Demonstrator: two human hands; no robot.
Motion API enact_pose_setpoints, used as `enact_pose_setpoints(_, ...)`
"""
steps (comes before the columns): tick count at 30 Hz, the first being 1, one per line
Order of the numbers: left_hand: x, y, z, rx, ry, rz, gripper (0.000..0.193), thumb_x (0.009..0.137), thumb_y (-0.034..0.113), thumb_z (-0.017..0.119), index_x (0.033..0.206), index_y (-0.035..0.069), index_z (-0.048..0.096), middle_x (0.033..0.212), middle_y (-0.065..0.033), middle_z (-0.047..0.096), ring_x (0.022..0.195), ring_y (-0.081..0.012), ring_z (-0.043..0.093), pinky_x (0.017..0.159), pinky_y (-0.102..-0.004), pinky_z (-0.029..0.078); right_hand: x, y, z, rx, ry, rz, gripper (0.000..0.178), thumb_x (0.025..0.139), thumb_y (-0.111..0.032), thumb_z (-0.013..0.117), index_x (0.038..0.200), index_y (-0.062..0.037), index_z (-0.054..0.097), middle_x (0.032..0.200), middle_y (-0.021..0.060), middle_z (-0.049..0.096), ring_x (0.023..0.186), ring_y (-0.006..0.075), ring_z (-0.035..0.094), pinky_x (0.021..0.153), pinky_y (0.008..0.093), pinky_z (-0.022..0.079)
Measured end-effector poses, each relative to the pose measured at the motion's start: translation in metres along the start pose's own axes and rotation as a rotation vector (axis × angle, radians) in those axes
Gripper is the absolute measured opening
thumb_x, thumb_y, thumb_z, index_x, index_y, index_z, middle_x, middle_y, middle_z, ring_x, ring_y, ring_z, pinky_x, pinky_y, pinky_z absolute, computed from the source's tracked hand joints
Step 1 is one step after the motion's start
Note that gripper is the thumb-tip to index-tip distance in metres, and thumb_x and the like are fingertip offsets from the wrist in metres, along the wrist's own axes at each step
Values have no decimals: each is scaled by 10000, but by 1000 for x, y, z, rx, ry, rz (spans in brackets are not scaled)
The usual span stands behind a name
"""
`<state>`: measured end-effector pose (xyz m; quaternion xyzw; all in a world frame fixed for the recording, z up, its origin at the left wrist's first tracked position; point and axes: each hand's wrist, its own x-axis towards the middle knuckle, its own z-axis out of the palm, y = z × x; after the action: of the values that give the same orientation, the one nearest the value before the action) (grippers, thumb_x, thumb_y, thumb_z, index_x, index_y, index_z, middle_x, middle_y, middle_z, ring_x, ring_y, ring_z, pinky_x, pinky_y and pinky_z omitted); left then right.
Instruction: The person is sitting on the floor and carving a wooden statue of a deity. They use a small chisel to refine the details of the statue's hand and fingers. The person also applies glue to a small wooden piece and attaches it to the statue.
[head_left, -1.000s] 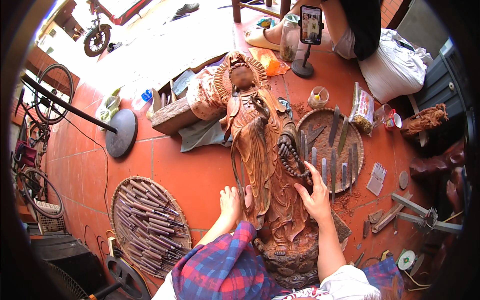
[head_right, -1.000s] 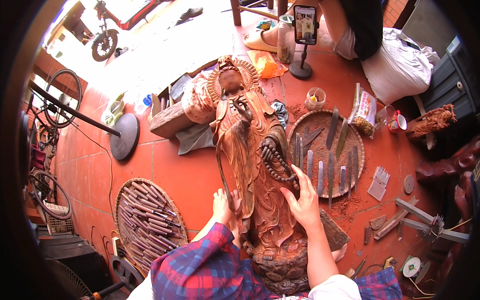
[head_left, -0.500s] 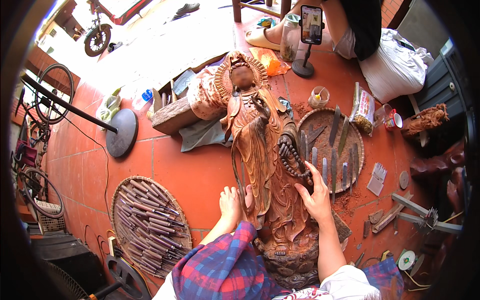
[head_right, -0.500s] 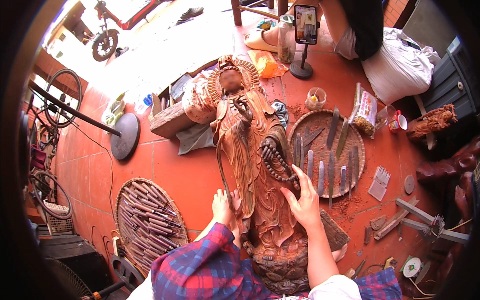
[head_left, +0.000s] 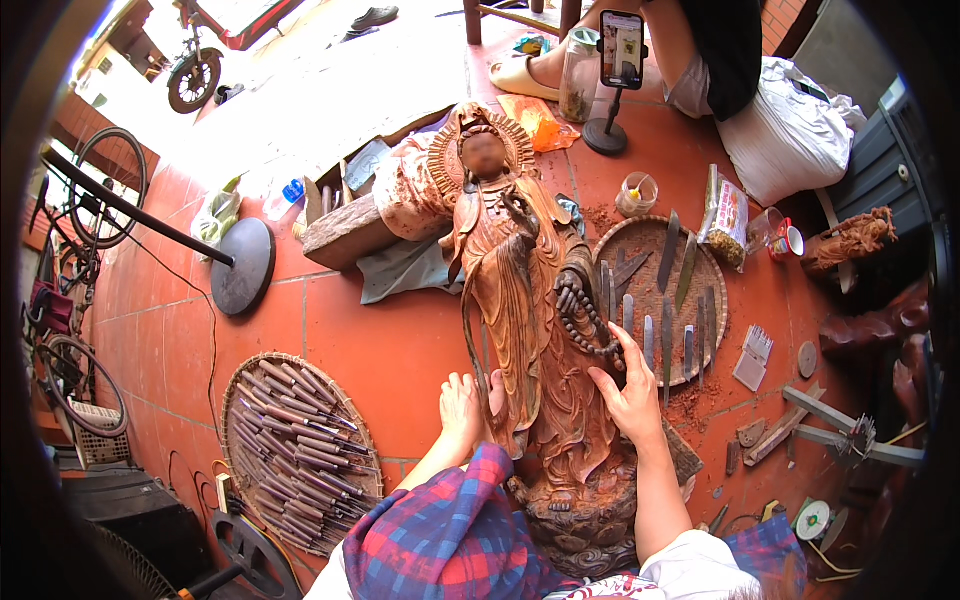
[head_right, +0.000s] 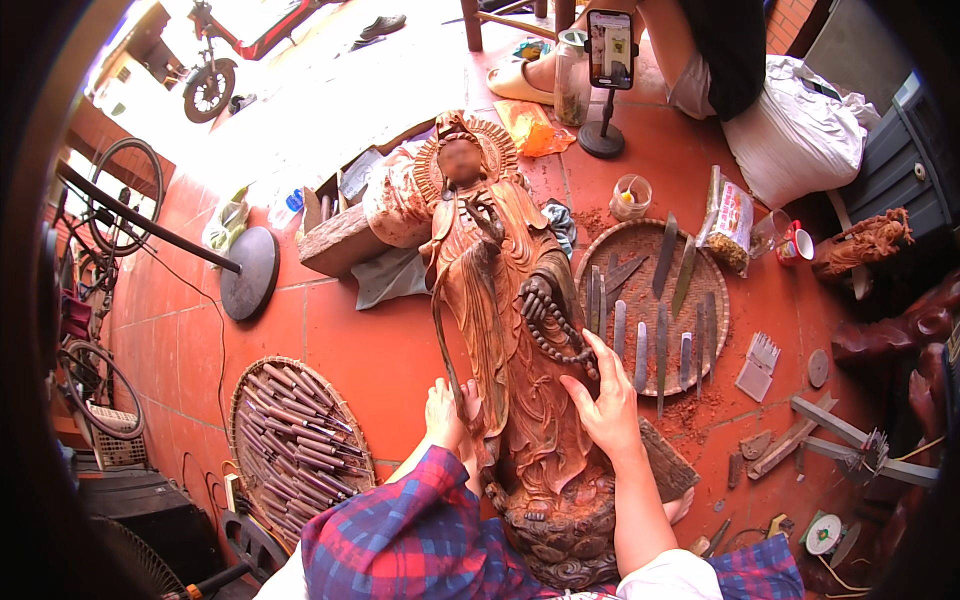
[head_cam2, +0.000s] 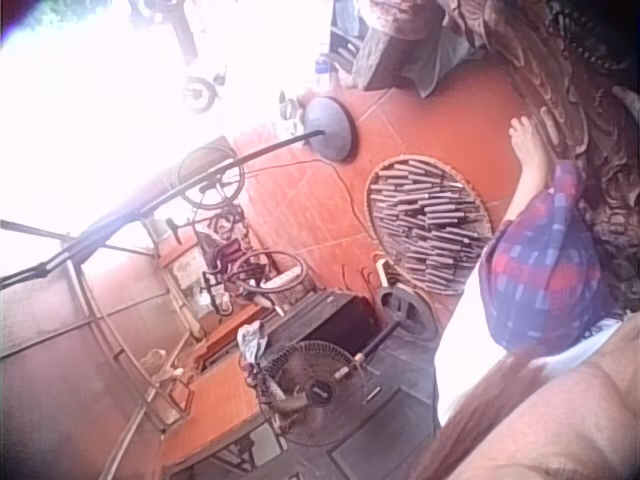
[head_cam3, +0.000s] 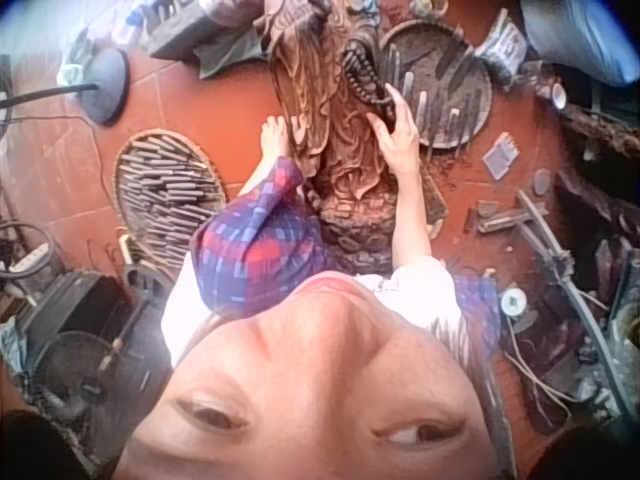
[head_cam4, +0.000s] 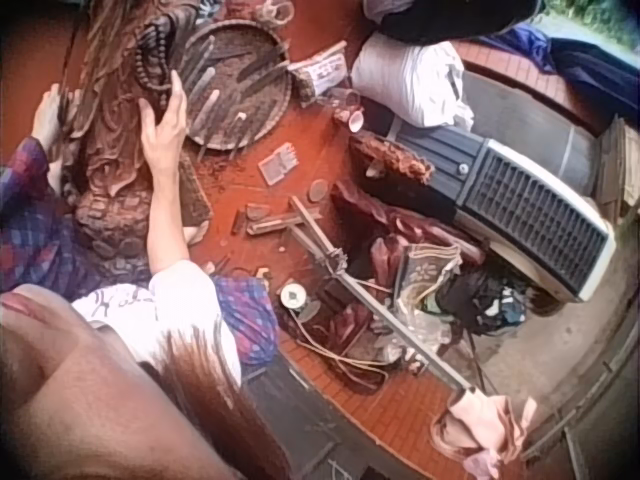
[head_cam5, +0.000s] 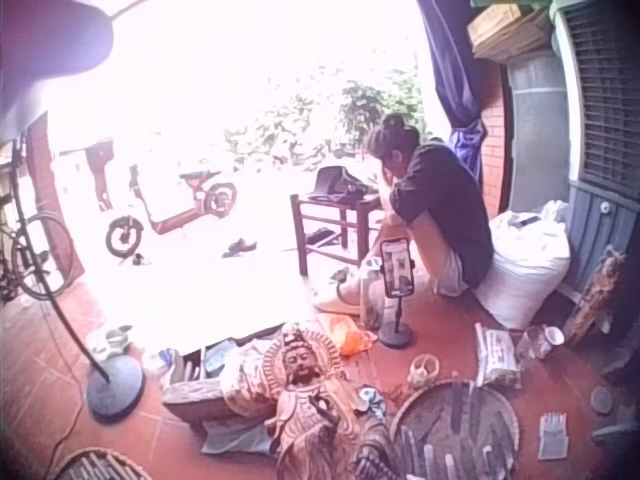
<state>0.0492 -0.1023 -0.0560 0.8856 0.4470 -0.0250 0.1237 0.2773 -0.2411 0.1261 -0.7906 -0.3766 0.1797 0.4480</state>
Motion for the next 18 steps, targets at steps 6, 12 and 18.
enact_pose_setpoints(6, 3, 4, 0, -20, -6, 26, 121, 864, 96, 598, 952, 20, 563, 1017, -175, 541, 969, -347, 580, 790, -420, 534, -1, 2, -2, -14, 2, 11, 624, 909, -233, 735, 1436, -40, 463, 1365, 220, 569, 1286, 378, 547, 1075, 438, 426)
enact_pose_setpoints(12, 1, 2, -3, -41, 12, 9, 131, 856, 90, 602, 955, 15, 557, 1024, -181, 539, 970, -360, 576, 797, -431, 529, 0, 1, 0, 7, -7, 1, 624, 912, -245, 732, 1437, -43, 462, 1369, 220, 566, 1291, 378, 543, 1076, 439, 424)
enact_pose_setpoints(18, 3, 5, -1, -41, -2, 35, 131, 884, 116, 592, 963, 19, 555, 1026, -181, 539, 972, -361, 576, 792, -435, 526, -1, 2, -2, -13, 2, 13, 625, 909, -237, 735, 1438, -44, 464, 1363, 222, 568, 1289, 379, 543, 1073, 436, 425)
